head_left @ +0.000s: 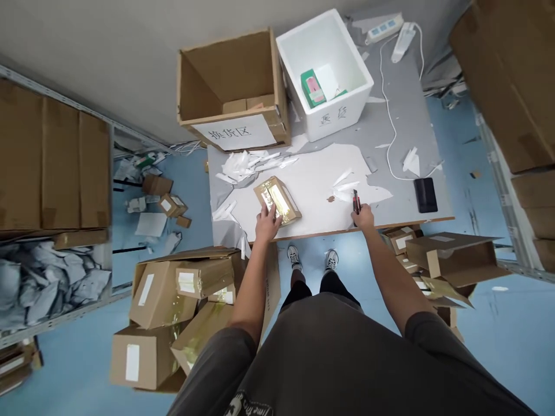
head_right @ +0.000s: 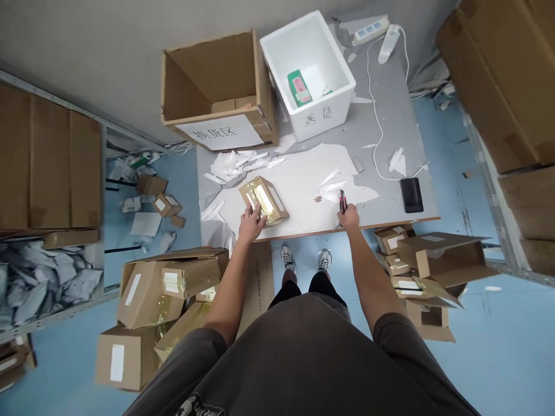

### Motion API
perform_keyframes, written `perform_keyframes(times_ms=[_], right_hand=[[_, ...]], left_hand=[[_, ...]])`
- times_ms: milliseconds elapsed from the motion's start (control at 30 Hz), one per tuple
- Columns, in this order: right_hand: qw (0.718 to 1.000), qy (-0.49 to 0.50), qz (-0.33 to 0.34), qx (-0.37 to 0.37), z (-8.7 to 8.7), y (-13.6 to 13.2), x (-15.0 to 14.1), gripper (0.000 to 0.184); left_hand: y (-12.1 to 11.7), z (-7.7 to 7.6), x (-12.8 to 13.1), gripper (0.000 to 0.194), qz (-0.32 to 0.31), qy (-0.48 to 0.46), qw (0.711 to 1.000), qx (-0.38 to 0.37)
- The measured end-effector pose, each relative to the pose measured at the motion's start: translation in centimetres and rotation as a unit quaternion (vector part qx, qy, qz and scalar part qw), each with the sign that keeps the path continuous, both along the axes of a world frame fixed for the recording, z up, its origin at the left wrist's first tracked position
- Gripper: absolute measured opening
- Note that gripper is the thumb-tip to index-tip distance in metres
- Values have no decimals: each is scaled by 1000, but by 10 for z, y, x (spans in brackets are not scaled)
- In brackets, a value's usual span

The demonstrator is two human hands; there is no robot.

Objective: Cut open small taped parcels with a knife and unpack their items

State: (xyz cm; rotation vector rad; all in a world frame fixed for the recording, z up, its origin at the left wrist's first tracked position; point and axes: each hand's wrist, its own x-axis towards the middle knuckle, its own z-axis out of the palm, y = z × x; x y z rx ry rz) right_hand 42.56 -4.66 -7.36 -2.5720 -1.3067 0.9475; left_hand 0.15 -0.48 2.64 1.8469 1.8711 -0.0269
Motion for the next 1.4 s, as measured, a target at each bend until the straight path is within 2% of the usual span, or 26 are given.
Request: perform_keyframes(times_ms=[100,200,300,400,500,600,733,900,1133,1300,1400], right_hand=[[998,23,-26,51,28,8,-4,40],[991,53,-38,114,64,23,-25,42],[981,122,-32,147,97,45,-70,47],[971,199,11,135,121,70,-131,60],[962,203,134,124,137,92,-196,70],[949,134,267,105,147,106,-250,62],[916,29,398,54,158,110,-290,54],[891,-32,451,30,165,108,-301,52],[852,-92,514,-22,164,119,-298,55],[846,-115,517,-51,169,113,-298,51],[842,-116,520,-78,176,103,-294,51]], left_hand=[[18,8,-16,70,-16,-24,1000,11],[57,13,-40,75,-22,-58,997,36],[101,9,-59,91,-34,-128,991,35],[123,-3,-66,94,-18,-211,977,-9],[113,-18,-65,89,26,-259,966,-3],[83,-29,-62,81,98,-261,960,41],[48,-38,-57,67,171,-295,938,69],[32,-41,-55,58,188,-336,920,73],[34,-40,-57,55,172,-335,924,69],[31,-40,-58,55,175,-327,926,78],[28,-41,-56,53,154,-310,936,73]])
